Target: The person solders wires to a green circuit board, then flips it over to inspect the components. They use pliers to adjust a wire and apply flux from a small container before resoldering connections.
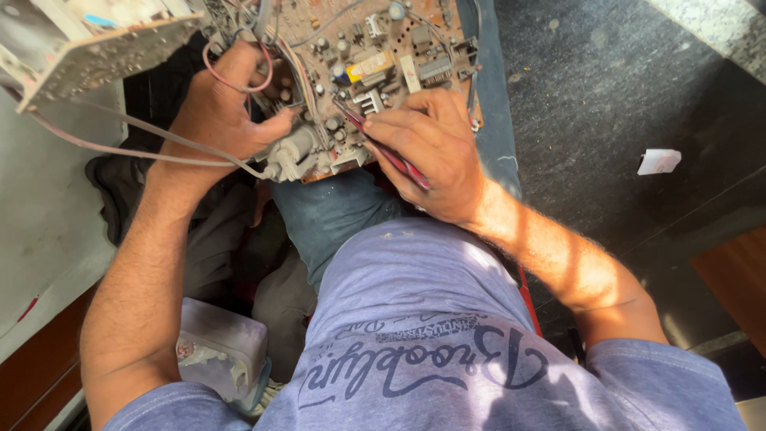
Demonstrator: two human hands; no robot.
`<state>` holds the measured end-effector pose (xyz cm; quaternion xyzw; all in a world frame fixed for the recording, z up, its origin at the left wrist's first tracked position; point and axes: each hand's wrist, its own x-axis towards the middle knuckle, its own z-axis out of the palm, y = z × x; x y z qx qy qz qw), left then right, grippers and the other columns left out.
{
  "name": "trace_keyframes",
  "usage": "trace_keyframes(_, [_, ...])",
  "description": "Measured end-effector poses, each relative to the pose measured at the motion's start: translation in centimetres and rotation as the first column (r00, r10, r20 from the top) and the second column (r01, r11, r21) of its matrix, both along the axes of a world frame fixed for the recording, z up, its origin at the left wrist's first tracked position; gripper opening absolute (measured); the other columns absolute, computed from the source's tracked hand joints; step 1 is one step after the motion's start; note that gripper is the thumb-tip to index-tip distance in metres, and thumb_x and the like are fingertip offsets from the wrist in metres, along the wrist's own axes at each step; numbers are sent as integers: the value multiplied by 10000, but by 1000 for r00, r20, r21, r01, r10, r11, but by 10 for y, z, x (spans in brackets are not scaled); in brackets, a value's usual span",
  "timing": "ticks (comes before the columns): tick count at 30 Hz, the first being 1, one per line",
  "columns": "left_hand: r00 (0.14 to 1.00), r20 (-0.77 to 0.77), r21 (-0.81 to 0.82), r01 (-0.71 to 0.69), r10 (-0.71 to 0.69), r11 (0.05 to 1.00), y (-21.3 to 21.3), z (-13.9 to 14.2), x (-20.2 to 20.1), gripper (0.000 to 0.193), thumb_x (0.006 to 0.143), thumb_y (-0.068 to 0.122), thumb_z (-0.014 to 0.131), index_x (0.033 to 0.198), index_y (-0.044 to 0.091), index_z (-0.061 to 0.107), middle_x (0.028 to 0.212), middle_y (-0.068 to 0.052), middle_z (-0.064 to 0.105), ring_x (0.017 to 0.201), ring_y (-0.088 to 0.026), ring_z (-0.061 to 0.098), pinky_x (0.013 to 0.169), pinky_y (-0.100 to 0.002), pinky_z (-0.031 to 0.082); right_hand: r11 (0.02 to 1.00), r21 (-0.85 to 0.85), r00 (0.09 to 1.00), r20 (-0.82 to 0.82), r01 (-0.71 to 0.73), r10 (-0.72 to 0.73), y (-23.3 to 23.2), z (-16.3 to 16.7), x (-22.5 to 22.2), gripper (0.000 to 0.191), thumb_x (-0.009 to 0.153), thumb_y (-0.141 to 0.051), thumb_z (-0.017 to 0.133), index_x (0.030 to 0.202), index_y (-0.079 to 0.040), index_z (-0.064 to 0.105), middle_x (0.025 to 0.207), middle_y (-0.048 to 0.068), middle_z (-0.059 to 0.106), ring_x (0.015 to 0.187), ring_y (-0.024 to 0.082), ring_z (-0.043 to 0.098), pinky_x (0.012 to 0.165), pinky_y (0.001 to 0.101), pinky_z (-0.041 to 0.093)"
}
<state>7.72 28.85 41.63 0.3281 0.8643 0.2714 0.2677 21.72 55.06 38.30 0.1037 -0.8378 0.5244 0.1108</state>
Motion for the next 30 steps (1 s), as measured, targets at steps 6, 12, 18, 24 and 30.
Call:
trace_keyframes(6, [1000, 8, -51, 12, -11, 999, 3, -4, -7, 476, 862, 117, 872, 1192, -2, 551, 1044, -186, 663, 963, -363, 708, 786, -418, 565, 999, 0, 999, 35, 33, -33, 5, 2, -4, 325, 872, -30, 892, 1144, -58, 716, 1149, 48, 726, 981, 277, 616, 897, 405, 438])
trace_keyframes(12, [1000, -16, -104, 11, -13, 995, 3, -7, -9, 505, 846, 136, 873, 1196, -28, 550, 1077, -212, 635, 982, -402, 665, 795, -457, 537, 999, -26, 998, 58, 22, -21, 7, -2, -6, 341, 848, 4, 903, 1132, -44, 720, 1135, 63, 739, 944, 269, 614, 894, 375, 476])
trace_keyframes(18, [1000, -6, -116, 15, -16, 993, 1, -9, -11, 539, 844, 157, 868, 1233, -33, 547, 1065, -201, 621, 976, -380, 662, 804, -442, 546, 995, -83, 997, 65, 52, -46, 7, -2, -12, 325, 856, 40, 883, 1121, -15, 703, 1110, 103, 733, 947, 287, 633, 872, 380, 524])
trace_keyframes(24, [1000, 15, -139, 17, -15, 990, -2, -8, -11, 460, 879, 188, 852, 1177, 2, 555, 1055, -178, 615, 1002, -347, 646, 856, -431, 536, 993, -102, 996, 77, 53, -46, 13, 4, -17, 279, 867, 66, 840, 1090, 22, 679, 1092, 148, 726, 1003, 323, 699, 920, 408, 551])
trace_keyframes(30, [1000, -20, -149, -7, 4, 989, -4, -7, -9, 500, 861, 213, 865, 1181, -1, 545, 1015, -174, 639, 941, -346, 667, 784, -436, 541, 899, -393, 936, 347, 195, -51, 15, 14, -17, 190, 1023, 73, 691, 1165, 27, 574, 1263, 236, 705, 1145, 273, 730, 989, 349, 617])
